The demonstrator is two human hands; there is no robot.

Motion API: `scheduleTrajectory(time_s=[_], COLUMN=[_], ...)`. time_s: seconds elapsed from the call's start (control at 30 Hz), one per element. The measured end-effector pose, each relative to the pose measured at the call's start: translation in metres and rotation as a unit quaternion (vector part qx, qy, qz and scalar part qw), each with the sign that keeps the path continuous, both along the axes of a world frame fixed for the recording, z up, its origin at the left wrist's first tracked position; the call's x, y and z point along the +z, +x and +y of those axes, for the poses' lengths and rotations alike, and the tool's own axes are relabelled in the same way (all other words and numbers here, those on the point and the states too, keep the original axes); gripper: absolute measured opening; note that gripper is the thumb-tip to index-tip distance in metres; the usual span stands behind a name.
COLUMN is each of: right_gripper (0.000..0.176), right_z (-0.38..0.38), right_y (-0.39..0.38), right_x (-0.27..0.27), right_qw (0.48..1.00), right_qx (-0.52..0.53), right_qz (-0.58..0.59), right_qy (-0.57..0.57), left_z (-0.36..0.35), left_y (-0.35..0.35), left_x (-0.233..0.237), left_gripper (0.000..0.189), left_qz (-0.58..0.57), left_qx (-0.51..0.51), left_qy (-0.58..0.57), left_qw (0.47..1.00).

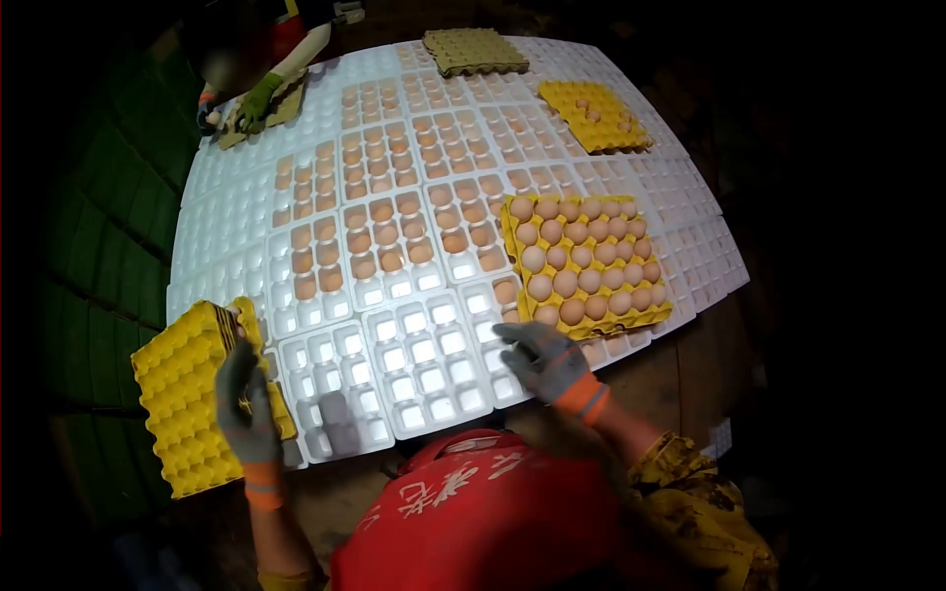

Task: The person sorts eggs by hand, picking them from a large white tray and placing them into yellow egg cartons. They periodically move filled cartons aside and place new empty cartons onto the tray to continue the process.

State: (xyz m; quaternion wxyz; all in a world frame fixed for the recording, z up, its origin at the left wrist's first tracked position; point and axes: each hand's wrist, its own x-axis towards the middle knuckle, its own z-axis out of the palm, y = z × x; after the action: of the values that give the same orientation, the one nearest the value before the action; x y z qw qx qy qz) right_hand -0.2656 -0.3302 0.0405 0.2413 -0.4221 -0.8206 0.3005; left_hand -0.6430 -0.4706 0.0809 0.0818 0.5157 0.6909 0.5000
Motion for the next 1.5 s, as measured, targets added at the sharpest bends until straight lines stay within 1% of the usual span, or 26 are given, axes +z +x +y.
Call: scheduleTrajectory(time_s=[0.17, 0.3, 0.33, 0.4, 0.43, 0.47, 0.53, 0.57, 0.63, 0.67, 0.73, 0.8, 0.83, 0.9, 0.93, 0.97, 1.0, 1.03, 1.1, 1.13, 1.17, 1.2, 1.23, 1.33, 1.4, 1.5], right_gripper=[0.047, 0.048, 0.047, 0.045, 0.041, 0.039, 0.037, 0.038, 0.039, 0.04, 0.042, 0.045, 0.05, 0.052, 0.053, 0.054, 0.058, 0.06, 0.056, 0.055, 0.054, 0.052, 0.047, 0.045, 0.043, 0.037], right_z=[0.057, 0.074, 0.078, 0.083, 0.084, 0.092, 0.104, 0.108, 0.13, 0.137, 0.131, 0.134, 0.136, 0.139, 0.144, 0.144, 0.149, 0.148, 0.158, 0.169, 0.178, 0.181, 0.173, 0.182, 0.193, 0.218], right_y=[0.125, 0.117, 0.12, 0.124, 0.129, 0.14, 0.157, 0.157, 0.145, 0.137, 0.107, 0.084, 0.086, 0.113, 0.126, 0.135, 0.152, 0.151, 0.154, 0.146, 0.131, 0.118, 0.107, 0.09, 0.084, 0.071], right_x=[-0.017, -0.039, -0.043, -0.045, -0.033, -0.035, -0.039, -0.041, -0.03, -0.022, -0.019, -0.043, -0.047, -0.039, -0.034, -0.036, -0.013, -0.005, -0.009, -0.016, -0.023, -0.027, -0.008, -0.005, 0.005, 0.014], right_qw=[0.984, 0.947, 0.965, 0.99, 0.999, 0.971, 0.794, 0.871, 0.974, 0.996, 0.979, 0.912, 0.927, 0.994, 0.999, 0.953, 0.853, 0.845, 0.845, 0.924, 0.973, 0.992, 0.998, 0.985, 0.97, 0.944], right_qx=[-0.036, 0.045, 0.04, 0.031, -0.005, -0.022, -0.054, -0.037, 0.004, 0.027, 0.032, 0.025, 0.017, 0.02, 0.021, -0.03, -0.035, -0.047, -0.008, 0.011, 0.03, 0.051, 0.02, -0.027, -0.037, -0.01], right_qz=[-0.141, -0.256, -0.206, -0.104, 0.012, 0.165, 0.44, 0.352, 0.156, 0.053, -0.183, -0.374, -0.333, -0.089, 0.037, 0.211, 0.31, 0.351, 0.377, 0.297, 0.206, 0.108, -0.023, -0.142, -0.203, -0.311], right_qy=[0.108, 0.187, 0.156, 0.092, -0.035, -0.17, -0.416, -0.341, -0.166, -0.069, 0.078, 0.165, 0.174, 0.058, -0.002, -0.216, -0.418, -0.401, -0.38, -0.241, -0.096, 0.052, 0.062, 0.092, 0.13, 0.106], left_z=[0.131, 0.172, 0.177, 0.175, 0.174, 0.174, 0.172, 0.178, 0.192, 0.197, 0.211, 0.223, 0.223, 0.216, 0.213, 0.212, 0.21, 0.212, 0.228, 0.24, 0.248, 0.257, 0.258, 0.272, 0.277, 0.28], left_y=[0.216, 0.286, 0.291, 0.286, 0.282, 0.28, 0.273, 0.263, 0.27, 0.283, 0.3, 0.3, 0.293, 0.266, 0.253, 0.238, 0.227, 0.22, 0.216, 0.221, 0.232, 0.236, 0.249, 0.287, 0.291, 0.281], left_x=[-0.043, -0.089, -0.096, -0.094, -0.089, -0.086, -0.083, -0.091, -0.08, -0.06, -0.076, -0.078, -0.081, -0.092, -0.079, -0.08, -0.082, -0.072, -0.073, -0.071, -0.067, -0.087, -0.075, -0.058, -0.075, -0.07], left_gripper=[0.06, 0.054, 0.051, 0.044, 0.04, 0.038, 0.033, 0.033, 0.044, 0.047, 0.054, 0.052, 0.048, 0.041, 0.044, 0.05, 0.056, 0.059, 0.05, 0.047, 0.044, 0.05, 0.05, 0.054, 0.046, 0.042], left_qz=[0.143, 0.348, 0.378, 0.262, 0.202, -0.009, -0.42, -0.472, -0.153, 0.043, 0.303, 0.317, 0.219, 0.012, -0.275, -0.411, -0.539, -0.603, -0.492, -0.405, -0.249, 0.077, 0.144, 0.322, 0.382, 0.33], left_qx=[-0.3, -0.322, -0.311, -0.316, -0.317, -0.292, -0.206, -0.228, -0.241, -0.239, -0.237, -0.247, -0.257, -0.267, -0.276, -0.274, -0.266, -0.26, -0.225, -0.191, -0.212, -0.191, -0.187, -0.167, -0.144, -0.173], left_qy=[-0.1, -0.173, -0.177, -0.137, -0.114, -0.128, -0.134, -0.11, -0.154, -0.181, -0.252, -0.306, -0.269, -0.187, -0.277, -0.233, -0.184, -0.167, -0.217, -0.272, -0.226, -0.182, -0.211, -0.364, -0.341, -0.338], left_qw=[0.938, 0.863, 0.854, 0.901, 0.919, 0.948, 0.874, 0.845, 0.946, 0.953, 0.888, 0.863, 0.902, 0.945, 0.878, 0.838, 0.778, 0.736, 0.813, 0.852, 0.918, 0.961, 0.949, 0.858, 0.847, 0.864])
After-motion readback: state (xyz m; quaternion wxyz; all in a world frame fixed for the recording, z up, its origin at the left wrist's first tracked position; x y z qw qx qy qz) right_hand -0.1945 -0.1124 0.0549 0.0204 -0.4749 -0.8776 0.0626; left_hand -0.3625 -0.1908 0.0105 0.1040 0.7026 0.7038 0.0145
